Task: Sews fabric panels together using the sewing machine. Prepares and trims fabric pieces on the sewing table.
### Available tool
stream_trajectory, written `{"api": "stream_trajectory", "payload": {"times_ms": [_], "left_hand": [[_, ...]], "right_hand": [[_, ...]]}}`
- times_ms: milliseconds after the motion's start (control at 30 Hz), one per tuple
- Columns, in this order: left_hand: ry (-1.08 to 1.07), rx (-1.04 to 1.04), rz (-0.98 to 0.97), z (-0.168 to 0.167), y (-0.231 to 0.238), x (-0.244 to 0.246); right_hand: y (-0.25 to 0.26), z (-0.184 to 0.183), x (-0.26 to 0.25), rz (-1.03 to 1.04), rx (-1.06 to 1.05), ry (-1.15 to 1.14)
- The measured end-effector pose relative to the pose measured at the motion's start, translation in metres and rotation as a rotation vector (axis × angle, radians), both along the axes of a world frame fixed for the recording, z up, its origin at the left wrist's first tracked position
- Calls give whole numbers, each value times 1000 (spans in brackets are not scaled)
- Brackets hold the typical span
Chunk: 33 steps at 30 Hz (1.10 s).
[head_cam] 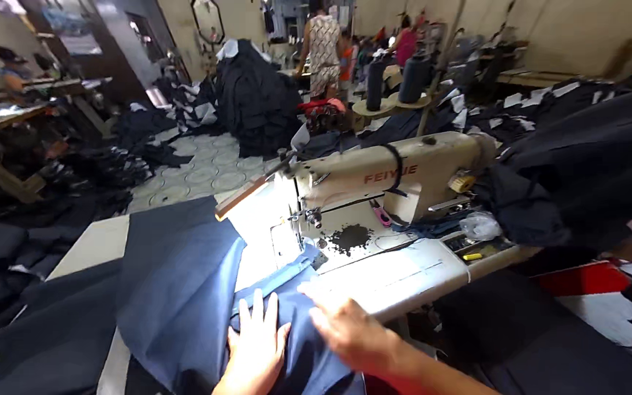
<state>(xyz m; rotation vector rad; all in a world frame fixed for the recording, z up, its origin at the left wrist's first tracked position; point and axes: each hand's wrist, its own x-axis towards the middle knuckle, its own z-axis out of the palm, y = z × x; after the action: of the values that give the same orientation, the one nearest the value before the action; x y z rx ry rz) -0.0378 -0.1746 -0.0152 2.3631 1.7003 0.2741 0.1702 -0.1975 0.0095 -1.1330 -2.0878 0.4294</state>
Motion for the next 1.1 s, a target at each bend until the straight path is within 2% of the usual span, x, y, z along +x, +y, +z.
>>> {"api": "stream_trajectory", "payload": {"times_ms": [67,133,200,233,300,367,433,467,500,533,600,633,667,733,800,833,867,933,967,1033,1100], "left_hand": [[-177,135,-107,8,10,0],[-308,432,-191,19,30,-11],[-231,549,-154,25,55,-35],[-122,459,-78,27,61,-49],[131,27,99,29,56,-68],[356,-288,151,37,27,-61],[501,-431,1,66,-15,-35],[493,-459,-122,77,-31,-23],[441,-411,-207,84,-42,-12],[331,-255,-242,84,-49,-3],[65,171,-239,65,-37,17],[17,246,-217,55,-23,29],[15,166,-186,50,-9,40],[32,34,-151,33,14,56],[14,37,-117,17,22,61],[-5,44,-107,14,23,61],[-28,69,-102,11,24,58],[-132,200,-115,-2,29,52],[-188,272,-116,-11,32,50],[-272,398,-108,-26,37,49],[-319,486,-87,-34,38,51]], "right_hand": [[-5,-4,-28,-75,-239,-190],[2,-21,-45,-122,-389,-378],[7,-28,-49,-156,-408,-520],[9,-27,-46,-154,-402,-543],[15,-28,-30,-107,-370,-552],[29,-29,-2,-5,-282,-541],[52,-28,31,184,-190,-560],[63,-24,45,282,-176,-591],[71,-18,55,346,-191,-619],[77,-11,60,375,-206,-651],[75,5,59,340,-228,-748],[67,12,52,283,-223,-778],[54,15,44,206,-186,-752],[19,7,34,55,29,-514],[-21,-25,34,-135,340,-59],[-41,-47,35,-297,441,153],[-62,-68,35,-492,448,292],[-93,-98,33,-777,167,496],[-101,-102,33,-809,-132,634],[-103,-98,30,-658,-652,915],[-98,-83,23,-412,-944,1088]]}}
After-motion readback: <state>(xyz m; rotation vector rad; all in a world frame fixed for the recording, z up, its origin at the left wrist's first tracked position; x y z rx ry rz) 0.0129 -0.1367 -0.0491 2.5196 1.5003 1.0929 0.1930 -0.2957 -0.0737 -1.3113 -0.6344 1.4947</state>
